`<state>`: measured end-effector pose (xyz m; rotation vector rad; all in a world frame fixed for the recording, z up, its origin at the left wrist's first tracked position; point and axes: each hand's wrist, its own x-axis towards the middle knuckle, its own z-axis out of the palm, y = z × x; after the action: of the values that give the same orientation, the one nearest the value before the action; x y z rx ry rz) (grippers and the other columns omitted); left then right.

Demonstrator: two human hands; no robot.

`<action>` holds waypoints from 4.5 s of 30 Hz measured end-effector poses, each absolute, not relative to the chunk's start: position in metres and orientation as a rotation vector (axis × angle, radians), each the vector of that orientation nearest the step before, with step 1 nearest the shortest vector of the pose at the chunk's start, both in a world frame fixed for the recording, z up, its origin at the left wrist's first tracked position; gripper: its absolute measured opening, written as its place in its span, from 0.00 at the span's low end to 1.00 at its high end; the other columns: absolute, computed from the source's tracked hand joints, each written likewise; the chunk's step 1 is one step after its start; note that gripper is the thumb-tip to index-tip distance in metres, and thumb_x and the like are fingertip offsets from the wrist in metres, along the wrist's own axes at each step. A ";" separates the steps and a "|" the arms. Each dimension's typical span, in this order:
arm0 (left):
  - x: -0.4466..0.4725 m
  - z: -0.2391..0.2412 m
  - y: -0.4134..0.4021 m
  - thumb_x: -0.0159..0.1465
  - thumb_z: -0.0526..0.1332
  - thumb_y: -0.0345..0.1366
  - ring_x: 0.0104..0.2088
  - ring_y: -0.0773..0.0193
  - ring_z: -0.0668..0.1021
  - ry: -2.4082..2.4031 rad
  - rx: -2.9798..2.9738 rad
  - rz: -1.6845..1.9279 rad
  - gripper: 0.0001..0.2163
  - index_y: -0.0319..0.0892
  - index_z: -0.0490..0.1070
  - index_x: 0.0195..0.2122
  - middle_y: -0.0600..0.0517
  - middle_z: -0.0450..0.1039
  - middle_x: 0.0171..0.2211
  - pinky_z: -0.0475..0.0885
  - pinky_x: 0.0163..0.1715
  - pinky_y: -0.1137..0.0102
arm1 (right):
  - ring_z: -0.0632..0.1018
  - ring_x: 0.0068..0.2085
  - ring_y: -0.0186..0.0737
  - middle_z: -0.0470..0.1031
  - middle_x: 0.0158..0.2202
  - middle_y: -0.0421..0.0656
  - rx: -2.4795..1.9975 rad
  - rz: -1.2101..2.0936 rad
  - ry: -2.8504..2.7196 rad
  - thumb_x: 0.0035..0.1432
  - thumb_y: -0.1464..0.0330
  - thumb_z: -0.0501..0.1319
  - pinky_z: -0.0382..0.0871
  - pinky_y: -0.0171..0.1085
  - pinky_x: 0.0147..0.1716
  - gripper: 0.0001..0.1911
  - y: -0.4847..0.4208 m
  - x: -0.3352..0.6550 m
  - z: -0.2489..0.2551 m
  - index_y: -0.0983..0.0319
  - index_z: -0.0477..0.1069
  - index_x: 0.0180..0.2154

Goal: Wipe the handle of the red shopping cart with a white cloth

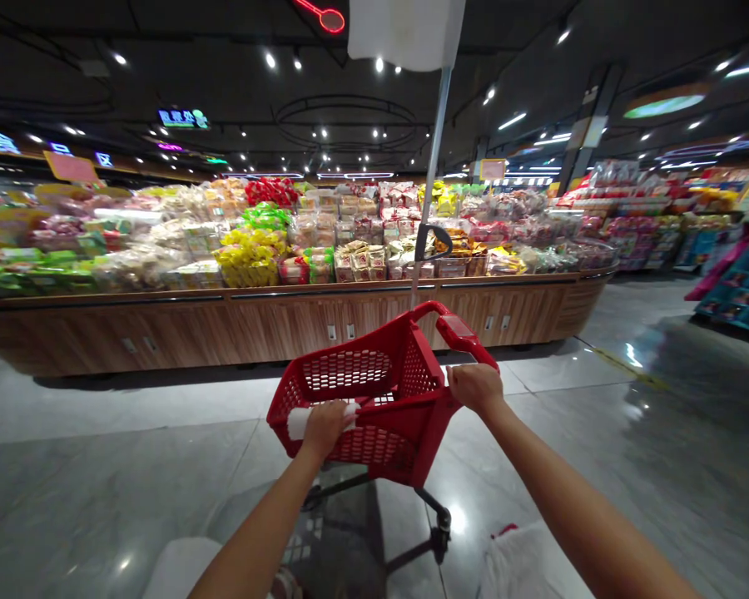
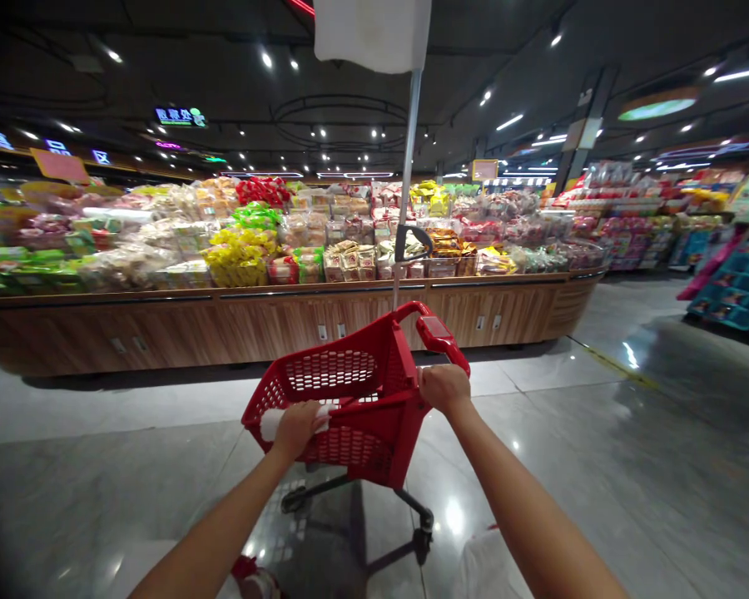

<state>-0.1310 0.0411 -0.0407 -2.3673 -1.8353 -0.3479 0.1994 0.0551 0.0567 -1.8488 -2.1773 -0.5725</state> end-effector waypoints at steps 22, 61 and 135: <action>-0.167 -0.036 0.063 0.66 0.55 0.46 0.42 0.55 0.77 -1.847 -2.419 -0.236 0.14 0.41 0.73 0.40 0.46 0.77 0.39 0.67 0.42 0.65 | 0.78 0.29 0.42 0.80 0.29 0.51 -1.793 -0.528 -2.220 0.65 0.64 0.45 0.61 0.37 0.30 0.26 0.096 0.185 0.056 0.65 0.78 0.28; -0.057 -0.035 0.054 0.68 0.51 0.35 0.48 0.55 0.74 -1.805 -2.346 -0.346 0.12 0.40 0.66 0.51 0.44 0.73 0.47 0.66 0.45 0.62 | 0.68 0.46 0.46 0.73 0.42 0.46 -1.480 -0.454 -2.234 0.64 0.69 0.51 0.45 0.46 0.55 0.12 0.052 0.086 -0.018 0.59 0.72 0.42; -0.150 -0.070 0.021 0.62 0.60 0.47 0.41 0.59 0.74 -1.084 -2.783 -0.242 0.14 0.40 0.71 0.36 0.47 0.74 0.39 0.67 0.45 0.64 | 0.70 0.37 0.37 0.71 0.23 0.38 -1.262 0.304 -2.314 0.62 0.68 0.50 0.50 0.42 0.52 0.20 0.009 0.153 -0.065 0.61 0.66 0.18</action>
<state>-0.1501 0.0207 -0.0699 -2.7827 -1.0835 -0.2424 0.1529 0.0088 -0.0654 -1.2620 -2.3136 0.3041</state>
